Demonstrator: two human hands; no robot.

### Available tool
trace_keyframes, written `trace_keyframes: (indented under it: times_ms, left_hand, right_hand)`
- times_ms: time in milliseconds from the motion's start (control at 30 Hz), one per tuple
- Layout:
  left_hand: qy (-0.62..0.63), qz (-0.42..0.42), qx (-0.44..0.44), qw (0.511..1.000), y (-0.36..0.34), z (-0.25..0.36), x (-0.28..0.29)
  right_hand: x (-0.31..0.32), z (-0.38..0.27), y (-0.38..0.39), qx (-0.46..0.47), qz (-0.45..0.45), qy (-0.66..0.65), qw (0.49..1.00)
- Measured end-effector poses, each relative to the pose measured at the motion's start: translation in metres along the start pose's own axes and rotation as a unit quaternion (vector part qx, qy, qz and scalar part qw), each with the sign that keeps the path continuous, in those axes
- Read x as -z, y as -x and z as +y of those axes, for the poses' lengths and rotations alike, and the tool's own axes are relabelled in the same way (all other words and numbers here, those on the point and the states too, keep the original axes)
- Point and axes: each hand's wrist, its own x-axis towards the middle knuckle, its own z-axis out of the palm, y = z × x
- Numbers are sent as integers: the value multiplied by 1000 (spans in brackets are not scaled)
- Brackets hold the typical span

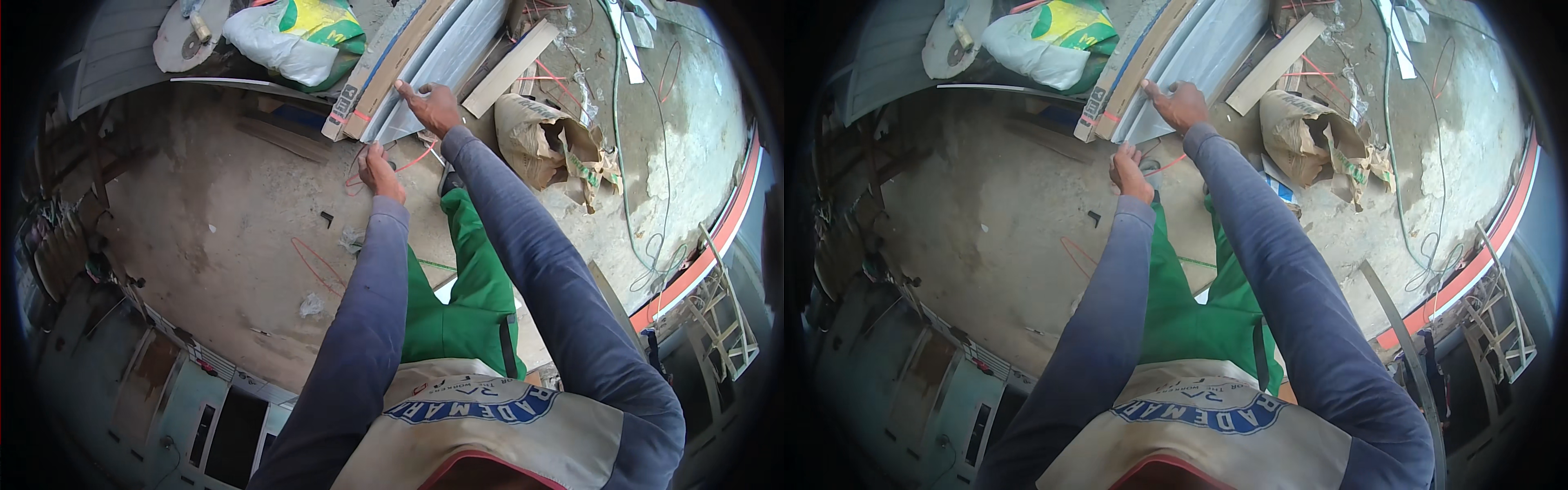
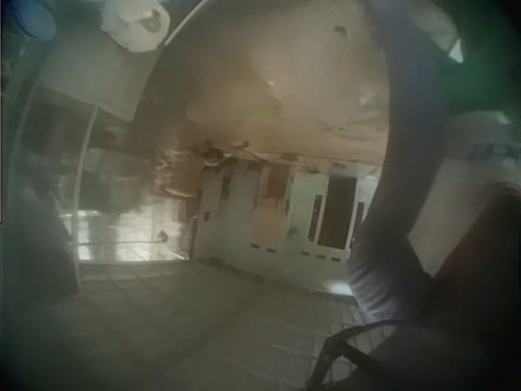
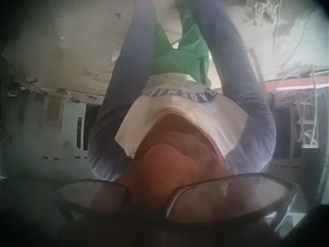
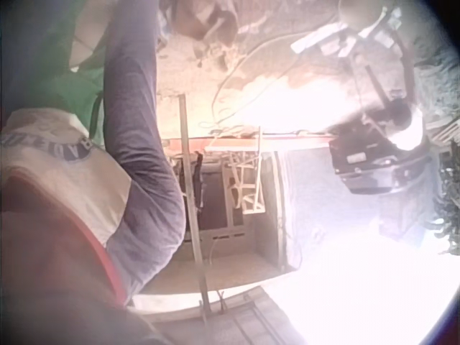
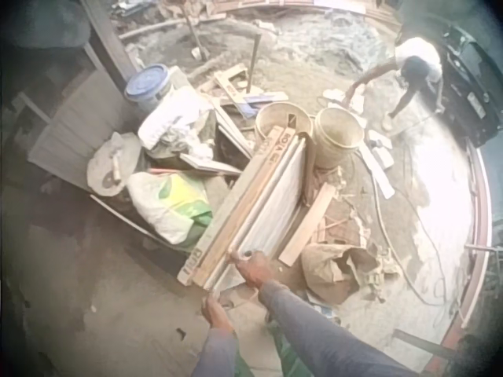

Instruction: The person measures a large white tile on the ground by hand. They remove a plastic film from the tile, then use a measuring tape and a level to check the dimensions and orientation of the tile.

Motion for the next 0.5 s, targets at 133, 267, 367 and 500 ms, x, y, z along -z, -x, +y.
trace_keyframes:
  times_ms: [133, 267, 367, 500]
  left_hand:
    - [-45, -8, 12, 999, 37, -20, 7]
    - [-64, -15, -6, 998, 63, -44, 21]
    - [-81, -56, 12, 995, 87, -64, 22]
    - [-77, -84, 75, 991, 88, -83, 42]
  right_hand:
    - [16, 15, 8, -7, -19, 82, 996]
    - [40, 26, 15, -33, 48, 88, 994]
    - [71, 46, -6, -84, 95, 87, 988]
    - [78, 68, -14, -78, 146, 34, 986]
